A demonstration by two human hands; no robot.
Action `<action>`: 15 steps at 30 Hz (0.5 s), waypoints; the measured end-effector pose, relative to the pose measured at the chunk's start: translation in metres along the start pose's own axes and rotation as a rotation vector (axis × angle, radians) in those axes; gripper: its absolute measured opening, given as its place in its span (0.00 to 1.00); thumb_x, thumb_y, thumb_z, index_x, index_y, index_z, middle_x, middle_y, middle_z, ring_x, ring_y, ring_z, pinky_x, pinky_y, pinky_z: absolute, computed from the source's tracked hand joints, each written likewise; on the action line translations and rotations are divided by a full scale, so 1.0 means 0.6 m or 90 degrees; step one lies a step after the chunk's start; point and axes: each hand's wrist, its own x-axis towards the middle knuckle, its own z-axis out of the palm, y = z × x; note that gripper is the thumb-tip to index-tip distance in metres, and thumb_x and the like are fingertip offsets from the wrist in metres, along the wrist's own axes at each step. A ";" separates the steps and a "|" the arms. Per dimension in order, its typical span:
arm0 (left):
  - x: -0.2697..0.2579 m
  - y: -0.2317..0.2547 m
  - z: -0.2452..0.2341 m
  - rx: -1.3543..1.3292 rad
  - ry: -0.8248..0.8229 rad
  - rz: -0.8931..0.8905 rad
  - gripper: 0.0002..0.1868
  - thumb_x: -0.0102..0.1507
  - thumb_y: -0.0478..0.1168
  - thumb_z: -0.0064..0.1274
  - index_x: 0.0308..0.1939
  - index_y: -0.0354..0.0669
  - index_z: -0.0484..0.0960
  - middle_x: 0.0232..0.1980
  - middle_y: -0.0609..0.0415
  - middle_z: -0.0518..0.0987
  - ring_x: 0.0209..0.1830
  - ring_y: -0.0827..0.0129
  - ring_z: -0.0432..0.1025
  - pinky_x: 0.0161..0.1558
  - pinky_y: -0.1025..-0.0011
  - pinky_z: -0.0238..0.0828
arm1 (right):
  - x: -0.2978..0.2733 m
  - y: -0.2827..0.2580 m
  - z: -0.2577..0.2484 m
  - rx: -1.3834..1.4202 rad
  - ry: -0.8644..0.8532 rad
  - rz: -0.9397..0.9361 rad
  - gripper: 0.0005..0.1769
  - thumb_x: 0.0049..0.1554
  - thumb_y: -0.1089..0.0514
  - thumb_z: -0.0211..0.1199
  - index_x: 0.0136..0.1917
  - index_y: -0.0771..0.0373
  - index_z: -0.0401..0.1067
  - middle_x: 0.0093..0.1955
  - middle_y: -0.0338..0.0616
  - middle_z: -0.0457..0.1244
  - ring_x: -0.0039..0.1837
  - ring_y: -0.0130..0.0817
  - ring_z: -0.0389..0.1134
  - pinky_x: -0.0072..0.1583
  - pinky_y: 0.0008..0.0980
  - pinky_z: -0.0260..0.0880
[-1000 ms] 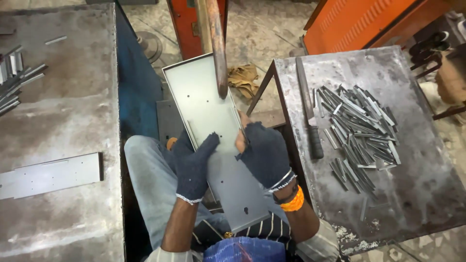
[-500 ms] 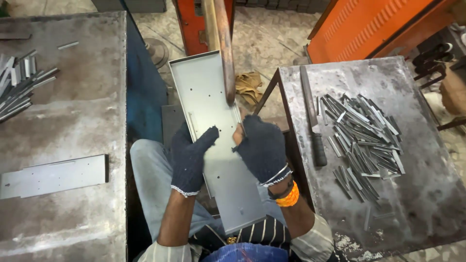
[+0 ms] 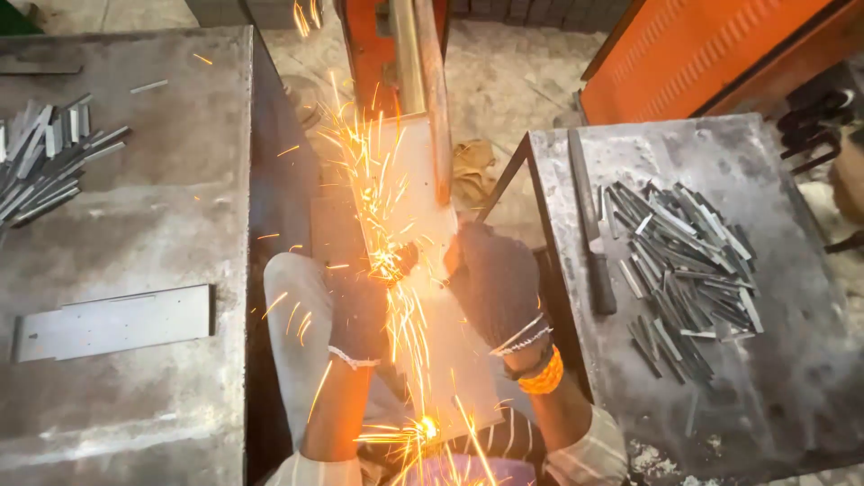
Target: Joining small metal clips to a rectangular metal frame using a spot welding machine.
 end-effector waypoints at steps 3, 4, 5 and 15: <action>0.005 0.037 0.012 -0.010 -0.024 0.010 0.13 0.62 0.36 0.61 0.49 0.32 0.87 0.41 0.50 0.86 0.36 0.73 0.80 0.39 0.73 0.76 | -0.004 0.003 0.004 -0.048 0.005 0.018 0.09 0.60 0.56 0.61 0.42 0.64 0.70 0.33 0.56 0.64 0.38 0.57 0.68 0.42 0.53 0.66; 0.006 0.037 0.014 -0.011 -0.029 0.012 0.13 0.62 0.36 0.61 0.49 0.32 0.87 0.41 0.50 0.86 0.36 0.73 0.80 0.39 0.73 0.76 | -0.010 0.001 -0.001 -0.050 0.009 0.020 0.09 0.60 0.56 0.61 0.42 0.64 0.70 0.33 0.56 0.64 0.38 0.57 0.68 0.42 0.53 0.66; 0.009 0.039 0.016 -0.089 -0.015 -0.043 0.15 0.60 0.35 0.61 0.49 0.32 0.85 0.40 0.50 0.86 0.34 0.72 0.79 0.37 0.73 0.76 | -0.014 -0.002 -0.005 -0.040 0.015 0.026 0.09 0.60 0.56 0.61 0.43 0.64 0.70 0.34 0.56 0.64 0.39 0.57 0.68 0.42 0.53 0.66; 0.109 0.051 0.005 -0.143 0.004 -0.075 0.14 0.58 0.34 0.62 0.46 0.29 0.86 0.36 0.51 0.85 0.30 0.73 0.77 0.34 0.73 0.75 | 0.003 0.017 -0.015 0.054 -0.059 -0.012 0.08 0.59 0.60 0.58 0.48 0.68 0.70 0.38 0.60 0.65 0.44 0.58 0.69 0.47 0.54 0.66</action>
